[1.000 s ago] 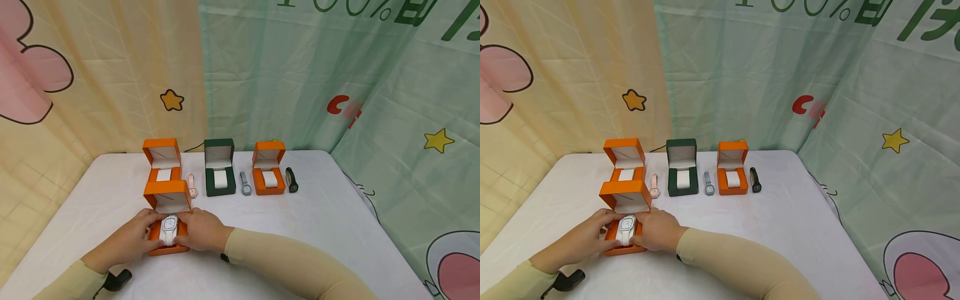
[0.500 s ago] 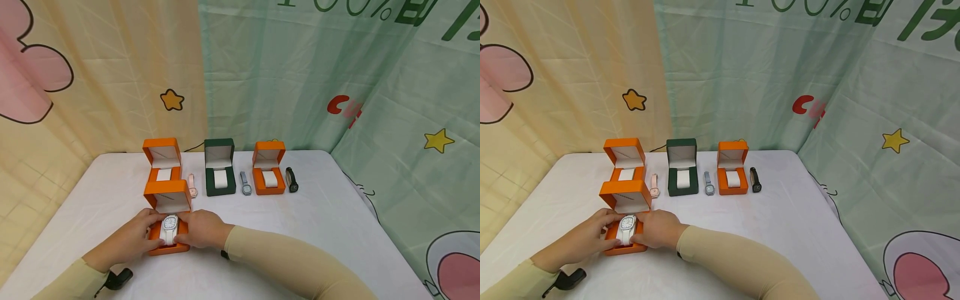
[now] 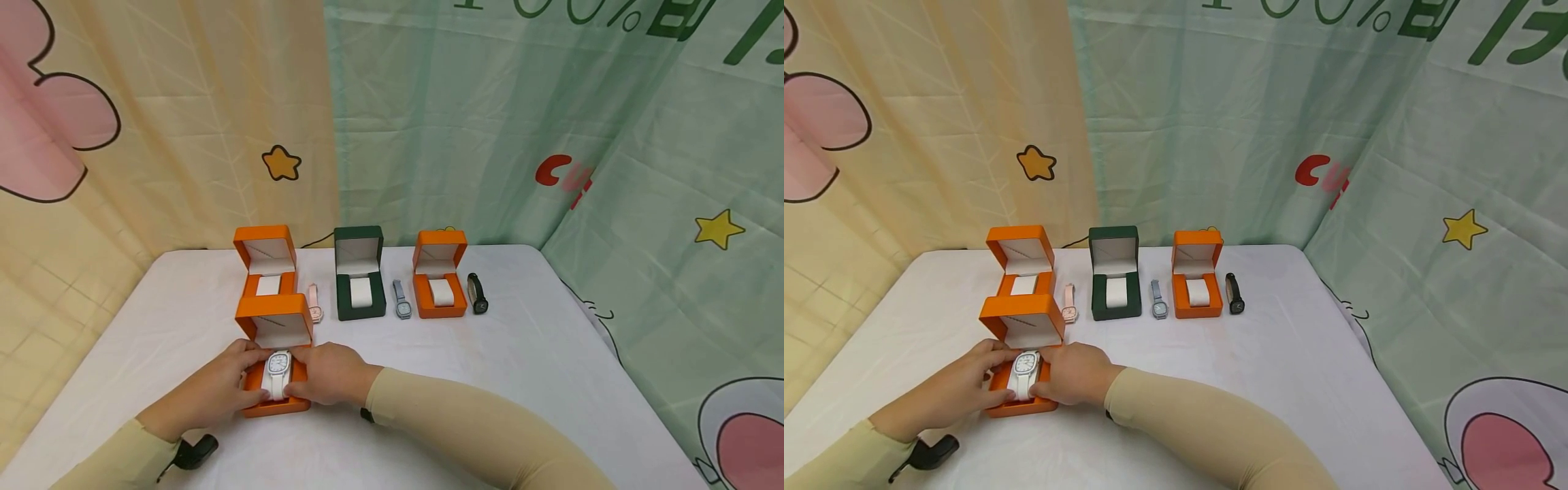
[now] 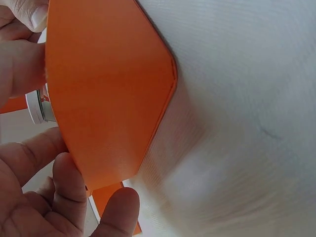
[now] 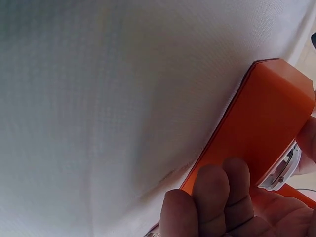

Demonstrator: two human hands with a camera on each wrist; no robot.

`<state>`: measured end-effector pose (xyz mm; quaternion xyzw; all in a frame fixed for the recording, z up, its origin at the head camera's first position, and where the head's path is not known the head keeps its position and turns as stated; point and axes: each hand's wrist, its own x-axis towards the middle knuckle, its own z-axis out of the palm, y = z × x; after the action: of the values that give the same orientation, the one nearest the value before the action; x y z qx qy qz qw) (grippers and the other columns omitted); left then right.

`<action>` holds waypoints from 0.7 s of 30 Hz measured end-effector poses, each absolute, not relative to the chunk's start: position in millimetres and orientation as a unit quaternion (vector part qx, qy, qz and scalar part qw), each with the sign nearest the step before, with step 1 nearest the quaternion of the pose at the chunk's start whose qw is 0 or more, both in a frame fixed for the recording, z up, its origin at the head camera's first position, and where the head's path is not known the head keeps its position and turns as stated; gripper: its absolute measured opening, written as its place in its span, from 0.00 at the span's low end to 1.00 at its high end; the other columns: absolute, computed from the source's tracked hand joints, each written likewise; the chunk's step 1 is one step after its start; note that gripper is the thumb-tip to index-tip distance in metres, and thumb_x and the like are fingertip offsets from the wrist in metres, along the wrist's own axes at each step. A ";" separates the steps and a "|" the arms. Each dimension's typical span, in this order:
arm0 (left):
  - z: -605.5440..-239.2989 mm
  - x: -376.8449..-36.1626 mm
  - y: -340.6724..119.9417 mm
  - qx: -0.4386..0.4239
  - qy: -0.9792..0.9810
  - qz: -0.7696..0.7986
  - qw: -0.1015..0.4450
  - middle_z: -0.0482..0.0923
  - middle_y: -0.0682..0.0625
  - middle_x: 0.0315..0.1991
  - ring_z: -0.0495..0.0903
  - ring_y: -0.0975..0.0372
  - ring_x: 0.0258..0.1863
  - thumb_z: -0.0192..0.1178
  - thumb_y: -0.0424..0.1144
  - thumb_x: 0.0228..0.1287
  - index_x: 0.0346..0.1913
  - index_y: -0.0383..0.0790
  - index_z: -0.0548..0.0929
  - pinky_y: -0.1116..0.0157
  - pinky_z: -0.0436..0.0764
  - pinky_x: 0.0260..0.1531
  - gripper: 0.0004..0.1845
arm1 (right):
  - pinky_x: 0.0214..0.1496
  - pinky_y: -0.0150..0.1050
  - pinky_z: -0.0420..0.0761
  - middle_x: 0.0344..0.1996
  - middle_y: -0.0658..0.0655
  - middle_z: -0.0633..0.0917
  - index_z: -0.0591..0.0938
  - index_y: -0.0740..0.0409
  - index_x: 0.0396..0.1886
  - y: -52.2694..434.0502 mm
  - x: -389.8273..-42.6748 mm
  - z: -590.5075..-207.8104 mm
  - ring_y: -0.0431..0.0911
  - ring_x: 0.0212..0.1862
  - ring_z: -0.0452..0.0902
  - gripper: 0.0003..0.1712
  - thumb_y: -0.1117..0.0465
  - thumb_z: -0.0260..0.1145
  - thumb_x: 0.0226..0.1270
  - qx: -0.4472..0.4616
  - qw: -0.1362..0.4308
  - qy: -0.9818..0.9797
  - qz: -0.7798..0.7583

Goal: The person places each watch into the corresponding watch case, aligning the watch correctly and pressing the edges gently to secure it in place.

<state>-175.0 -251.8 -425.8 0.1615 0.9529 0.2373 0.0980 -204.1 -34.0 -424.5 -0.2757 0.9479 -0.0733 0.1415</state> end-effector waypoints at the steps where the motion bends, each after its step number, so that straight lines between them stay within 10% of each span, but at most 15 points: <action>1: -425.6 -175.2 -251.8 0.162 0.953 0.237 0.099 0.74 0.44 0.58 0.76 0.56 0.52 0.80 0.49 0.56 0.66 0.33 0.81 0.49 0.84 0.58 0.38 | 0.52 0.32 0.84 0.54 0.40 0.88 0.73 0.36 0.77 -34.0 -203.9 -424.2 0.39 0.44 0.79 0.40 0.31 0.67 0.69 -0.276 0.141 0.948 -0.073; 21: -424.6 -176.1 -249.5 0.154 0.953 0.240 0.103 0.73 0.41 0.59 0.76 0.54 0.53 0.81 0.48 0.55 0.63 0.32 0.82 0.47 0.83 0.59 0.37 | 0.53 0.31 0.83 0.55 0.41 0.89 0.74 0.39 0.76 -35.4 -203.5 -423.8 0.39 0.46 0.82 0.39 0.32 0.68 0.70 -0.284 0.132 0.947 -0.064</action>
<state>-176.1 -249.5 -424.6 0.1537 0.9530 0.2403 0.1025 -203.5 -35.4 -423.8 -0.2840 0.9475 -0.0643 0.1321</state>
